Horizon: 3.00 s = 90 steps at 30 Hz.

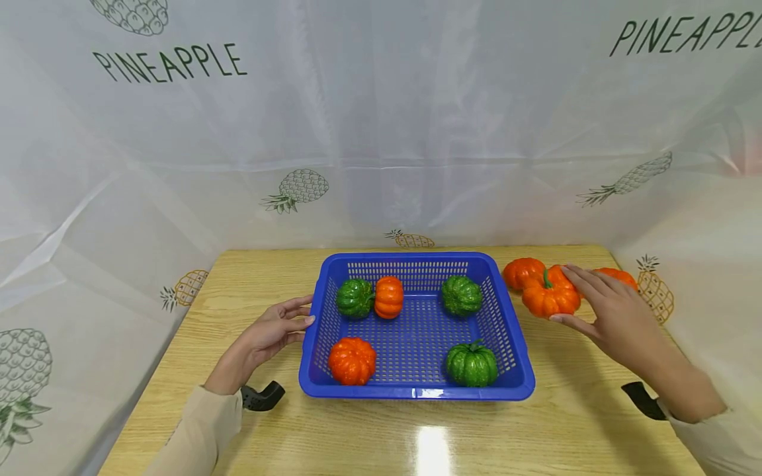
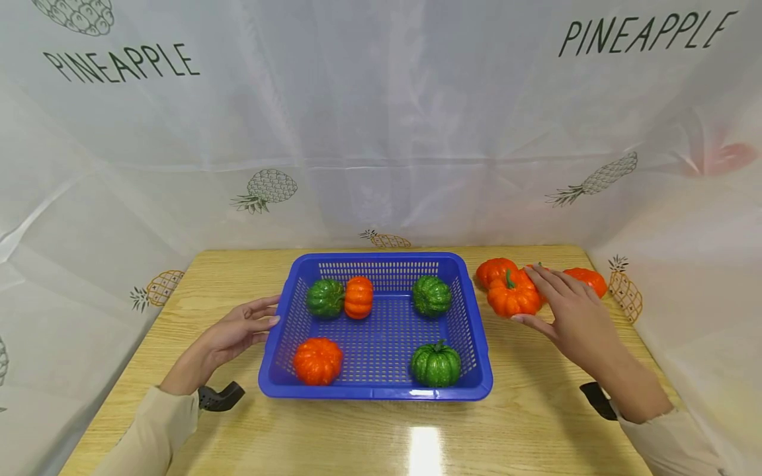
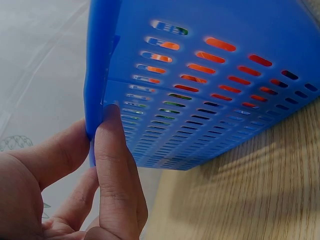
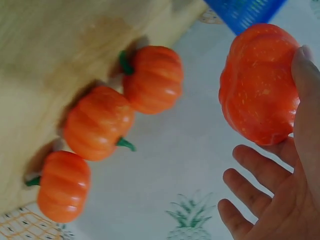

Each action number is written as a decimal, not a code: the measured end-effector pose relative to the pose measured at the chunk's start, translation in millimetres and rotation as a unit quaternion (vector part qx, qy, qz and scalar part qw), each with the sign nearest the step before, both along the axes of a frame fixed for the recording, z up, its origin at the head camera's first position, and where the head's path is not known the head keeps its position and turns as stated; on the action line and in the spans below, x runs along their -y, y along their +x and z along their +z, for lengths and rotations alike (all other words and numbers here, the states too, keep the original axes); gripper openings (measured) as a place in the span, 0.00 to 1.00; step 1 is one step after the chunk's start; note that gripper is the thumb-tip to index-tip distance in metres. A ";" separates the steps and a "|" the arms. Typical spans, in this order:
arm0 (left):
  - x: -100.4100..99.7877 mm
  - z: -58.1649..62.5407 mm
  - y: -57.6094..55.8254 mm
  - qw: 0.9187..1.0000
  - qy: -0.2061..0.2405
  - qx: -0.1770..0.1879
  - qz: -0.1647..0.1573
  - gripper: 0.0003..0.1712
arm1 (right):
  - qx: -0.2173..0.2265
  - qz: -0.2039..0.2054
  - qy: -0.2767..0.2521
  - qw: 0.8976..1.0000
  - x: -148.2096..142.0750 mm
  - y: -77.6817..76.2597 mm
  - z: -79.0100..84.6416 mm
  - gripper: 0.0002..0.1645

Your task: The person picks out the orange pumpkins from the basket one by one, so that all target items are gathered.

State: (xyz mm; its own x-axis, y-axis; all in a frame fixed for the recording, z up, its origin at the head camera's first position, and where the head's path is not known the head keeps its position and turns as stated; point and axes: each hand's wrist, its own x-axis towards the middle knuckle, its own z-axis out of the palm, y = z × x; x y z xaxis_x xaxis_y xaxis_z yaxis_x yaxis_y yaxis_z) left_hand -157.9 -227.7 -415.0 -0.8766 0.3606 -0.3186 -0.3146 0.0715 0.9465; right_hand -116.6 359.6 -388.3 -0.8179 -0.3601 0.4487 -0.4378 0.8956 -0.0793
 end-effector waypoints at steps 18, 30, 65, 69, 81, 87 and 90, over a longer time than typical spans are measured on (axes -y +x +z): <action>-0.1 -1.6 -1.1 1.000 -0.001 0.001 0.001 0.38 | 0.020 -0.003 -0.011 1.000 -0.3 -3.6 -50.7 0.52; -0.7 -0.5 -0.8 1.000 -0.002 0.005 0.004 0.38 | 0.025 -0.003 -0.023 0.999 1.8 -6.6 -67.2 0.49; -0.2 -0.5 0.6 1.000 -0.004 0.001 0.006 0.38 | 0.062 -0.063 -0.003 0.996 11.6 3.3 -32.7 0.39; 0.8 -0.5 0.5 1.000 -0.001 0.003 0.008 0.38 | 0.040 -0.046 0.003 0.998 25.8 2.7 -8.9 0.41; 0.7 -0.5 -0.1 1.000 0.003 0.004 0.006 0.38 | 0.032 0.070 0.058 0.995 97.4 -10.7 29.6 0.44; -0.1 0.7 0.6 1.000 0.002 0.004 0.006 0.38 | 0.059 0.099 0.108 0.987 135.2 -24.0 35.5 0.46; -0.2 0.0 0.6 1.000 0.001 0.002 0.004 0.38 | 0.063 0.112 0.133 0.983 153.8 -30.7 36.3 0.45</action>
State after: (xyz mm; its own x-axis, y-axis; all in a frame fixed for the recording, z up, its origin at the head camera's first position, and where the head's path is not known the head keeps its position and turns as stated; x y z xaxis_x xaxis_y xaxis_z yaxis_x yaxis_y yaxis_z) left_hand -157.3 -227.5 -414.9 -0.8779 0.3543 -0.3222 -0.3196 0.0675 0.9451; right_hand -147.2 205.8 -352.0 -0.7485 -0.6276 0.2143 -0.6275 0.7748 0.0773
